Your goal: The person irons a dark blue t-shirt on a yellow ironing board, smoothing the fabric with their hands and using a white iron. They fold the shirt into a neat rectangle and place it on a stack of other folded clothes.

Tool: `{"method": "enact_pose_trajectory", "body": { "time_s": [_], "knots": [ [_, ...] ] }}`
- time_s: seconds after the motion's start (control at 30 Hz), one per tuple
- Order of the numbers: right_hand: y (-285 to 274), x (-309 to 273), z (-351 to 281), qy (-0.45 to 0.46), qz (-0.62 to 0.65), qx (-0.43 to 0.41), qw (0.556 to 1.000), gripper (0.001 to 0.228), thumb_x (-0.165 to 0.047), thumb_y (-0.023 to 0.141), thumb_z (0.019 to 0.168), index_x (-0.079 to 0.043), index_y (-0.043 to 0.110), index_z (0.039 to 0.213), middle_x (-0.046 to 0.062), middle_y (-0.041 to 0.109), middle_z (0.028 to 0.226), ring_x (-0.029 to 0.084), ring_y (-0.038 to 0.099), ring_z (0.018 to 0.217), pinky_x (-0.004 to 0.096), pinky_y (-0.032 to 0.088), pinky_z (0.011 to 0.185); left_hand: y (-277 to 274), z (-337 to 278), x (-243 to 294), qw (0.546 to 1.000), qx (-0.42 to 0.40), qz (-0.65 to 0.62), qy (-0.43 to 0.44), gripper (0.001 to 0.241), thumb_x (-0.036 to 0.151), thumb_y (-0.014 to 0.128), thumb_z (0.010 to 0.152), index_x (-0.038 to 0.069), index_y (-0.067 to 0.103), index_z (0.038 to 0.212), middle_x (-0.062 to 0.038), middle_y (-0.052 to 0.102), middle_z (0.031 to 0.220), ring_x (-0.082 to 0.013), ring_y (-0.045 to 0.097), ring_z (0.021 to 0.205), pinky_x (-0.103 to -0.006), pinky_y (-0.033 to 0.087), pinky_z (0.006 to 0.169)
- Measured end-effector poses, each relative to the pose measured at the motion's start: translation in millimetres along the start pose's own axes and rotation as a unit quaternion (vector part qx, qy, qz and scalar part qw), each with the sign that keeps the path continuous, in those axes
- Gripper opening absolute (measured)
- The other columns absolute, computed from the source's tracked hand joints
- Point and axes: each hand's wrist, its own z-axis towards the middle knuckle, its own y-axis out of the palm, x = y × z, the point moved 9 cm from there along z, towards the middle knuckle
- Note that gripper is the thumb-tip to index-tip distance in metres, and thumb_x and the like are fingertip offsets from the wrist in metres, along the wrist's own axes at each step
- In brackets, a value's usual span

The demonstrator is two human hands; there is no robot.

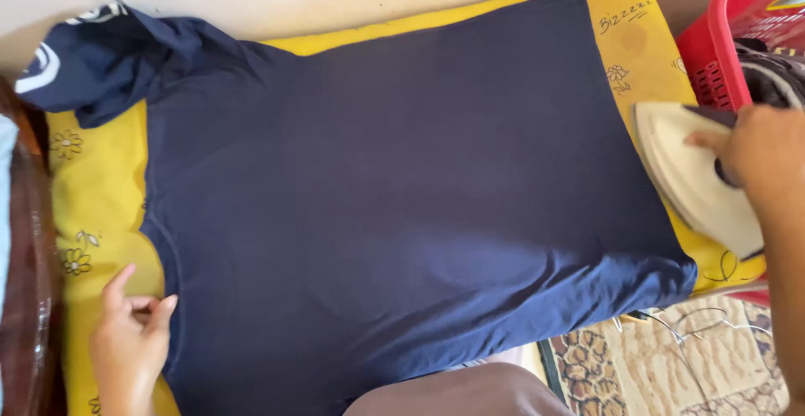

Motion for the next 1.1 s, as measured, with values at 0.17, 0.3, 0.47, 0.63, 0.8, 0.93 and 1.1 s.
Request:
{"method": "enact_pose_trajectory", "body": {
  "time_s": [0.17, 0.3, 0.47, 0.63, 0.8, 0.93, 1.1],
  "knots": [
    [-76.7, -16.4, 35.7, 0.050, 0.039, -0.027, 0.998, 0.078, -0.087, 0.059, 0.078, -0.019, 0.080, 0.108, 0.006, 0.081, 0.107, 0.029, 0.071, 0.100, 0.037, 0.051, 0.073, -26.9, 48.7, 87.9, 0.995, 0.027, 0.092, 0.026, 0.082, 0.024, 0.075, 0.092, 0.004, 0.038, 0.163, -0.031, 0.059, 0.134, -0.0493, 0.057, 0.120, -0.0624, 0.043, 0.095],
    [-138.4, -73.5, 75.9, 0.000, 0.243, 0.104, 0.965, 0.032, -0.039, 0.071, 0.092, -0.018, 0.080, 0.114, 0.015, 0.079, 0.105, 0.038, 0.075, 0.095, 0.046, 0.060, 0.073, 30.5, 145.9, 73.4, 0.938, -0.015, -0.340, -0.067, 0.083, 0.020, 0.073, 0.103, 0.018, 0.012, 0.160, -0.020, 0.031, 0.156, -0.0280, 0.069, 0.065, -0.0369, 0.056, 0.046],
    [-69.7, -174.3, 165.3, 0.094, 0.773, -0.184, 0.600, 0.056, -0.011, 0.079, 0.093, -0.010, 0.041, 0.133, 0.018, 0.067, 0.071, 0.019, 0.067, 0.054, 0.035, 0.058, 0.044, 99.4, 248.3, 68.6, 0.844, 0.079, -0.514, -0.134, 0.101, 0.012, 0.088, 0.086, 0.021, 0.015, 0.156, -0.014, 0.035, 0.142, -0.0208, 0.077, 0.058, -0.0374, 0.072, 0.056],
    [-41.9, -223.9, 197.7, 0.134, 0.837, -0.163, 0.505, 0.067, -0.005, 0.085, 0.088, -0.017, 0.030, 0.125, 0.008, 0.056, 0.059, 0.010, 0.059, 0.045, 0.032, 0.053, 0.037, 90.9, 269.0, 103.7, 0.967, 0.240, -0.027, -0.083, 0.074, 0.055, 0.099, 0.064, 0.010, 0.067, 0.113, -0.015, 0.077, 0.105, -0.0407, 0.072, 0.098, -0.0516, 0.052, 0.082],
    [-62.2, -208.1, 197.8, 0.140, 0.830, -0.075, 0.535, 0.019, -0.013, 0.068, 0.105, 0.000, 0.054, 0.103, 0.012, 0.063, 0.060, 0.016, 0.064, 0.043, 0.029, 0.054, 0.033, 71.6, 274.6, 135.0, 0.932, 0.349, -0.088, -0.042, 0.009, 0.016, 0.077, 0.085, 0.013, 0.070, 0.081, -0.014, 0.076, 0.083, -0.0463, 0.069, 0.082, -0.0586, 0.047, 0.067],
    [-114.6, -180.0, 198.2, 0.122, 0.873, 0.056, 0.469, 0.021, -0.003, 0.057, 0.103, -0.011, 0.050, 0.121, 0.008, 0.058, 0.056, 0.014, 0.064, 0.042, 0.028, 0.052, 0.031, 25.5, 268.0, 192.4, 0.886, 0.458, -0.065, 0.040, 0.010, 0.006, 0.067, 0.088, 0.008, 0.062, 0.096, -0.017, 0.064, 0.092, -0.0452, 0.065, 0.084, -0.0560, 0.047, 0.069],
    [-151.4, -158.4, 232.3, 0.200, 0.869, 0.174, 0.418, 0.037, -0.003, 0.054, 0.108, -0.017, 0.043, 0.140, 0.004, 0.060, 0.065, 0.011, 0.069, 0.043, 0.024, 0.066, 0.034, -14.0, 297.4, 240.5, 0.837, 0.526, -0.104, 0.109, 0.045, -0.012, 0.062, 0.074, 0.009, 0.052, 0.111, -0.014, 0.050, 0.105, -0.0484, 0.066, 0.093, -0.0541, 0.055, 0.068]
  ]
}}
